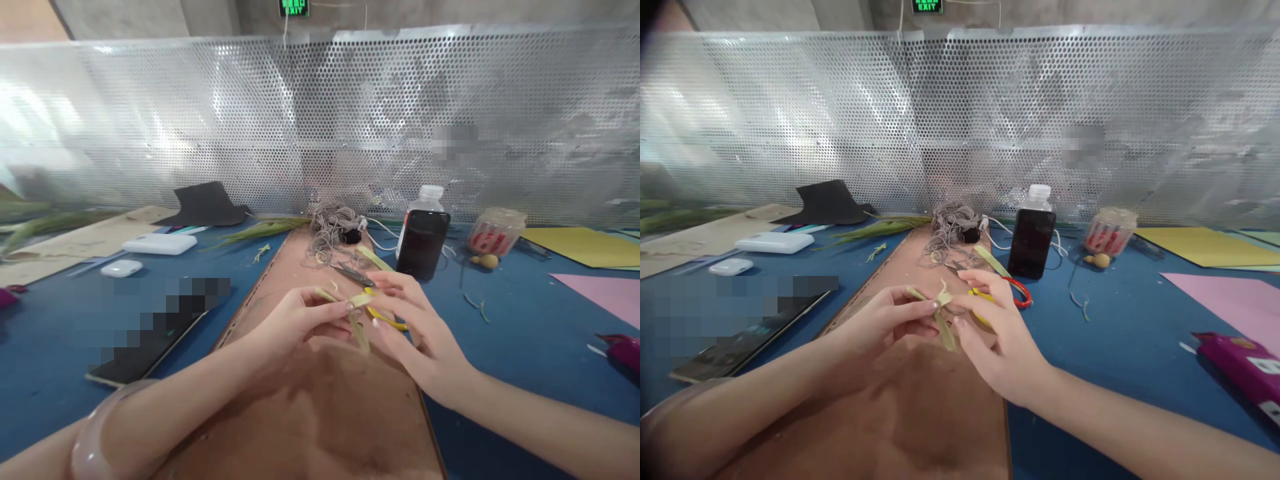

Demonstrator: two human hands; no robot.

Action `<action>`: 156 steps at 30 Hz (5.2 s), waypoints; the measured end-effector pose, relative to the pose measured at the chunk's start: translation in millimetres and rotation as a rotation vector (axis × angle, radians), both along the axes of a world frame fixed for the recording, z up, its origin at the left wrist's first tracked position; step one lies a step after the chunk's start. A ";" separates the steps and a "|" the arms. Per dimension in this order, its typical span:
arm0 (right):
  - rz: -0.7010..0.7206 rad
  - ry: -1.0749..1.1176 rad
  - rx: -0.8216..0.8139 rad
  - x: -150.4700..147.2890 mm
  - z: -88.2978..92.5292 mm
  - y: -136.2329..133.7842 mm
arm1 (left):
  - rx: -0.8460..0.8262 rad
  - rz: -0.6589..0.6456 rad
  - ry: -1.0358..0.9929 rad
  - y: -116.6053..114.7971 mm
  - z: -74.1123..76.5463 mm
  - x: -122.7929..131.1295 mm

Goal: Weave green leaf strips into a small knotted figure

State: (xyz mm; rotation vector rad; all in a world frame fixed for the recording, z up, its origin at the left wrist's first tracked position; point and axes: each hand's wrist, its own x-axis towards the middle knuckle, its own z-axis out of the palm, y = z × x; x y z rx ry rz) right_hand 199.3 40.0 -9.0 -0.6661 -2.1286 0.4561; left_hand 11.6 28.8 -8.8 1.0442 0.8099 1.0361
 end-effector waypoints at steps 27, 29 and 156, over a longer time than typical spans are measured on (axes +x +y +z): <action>0.265 0.183 -0.536 -7.5 -3.4 13.9 | -0.066 -0.166 0.082 -1.9 2.2 -0.1; 0.250 0.130 -0.460 -6.1 -3.2 14.5 | -0.062 -0.179 0.095 -1.7 2.4 -0.3; -0.080 0.162 -0.284 -13.6 -5.4 -16.3 | 0.400 0.223 0.498 -35.6 -3.1 26.9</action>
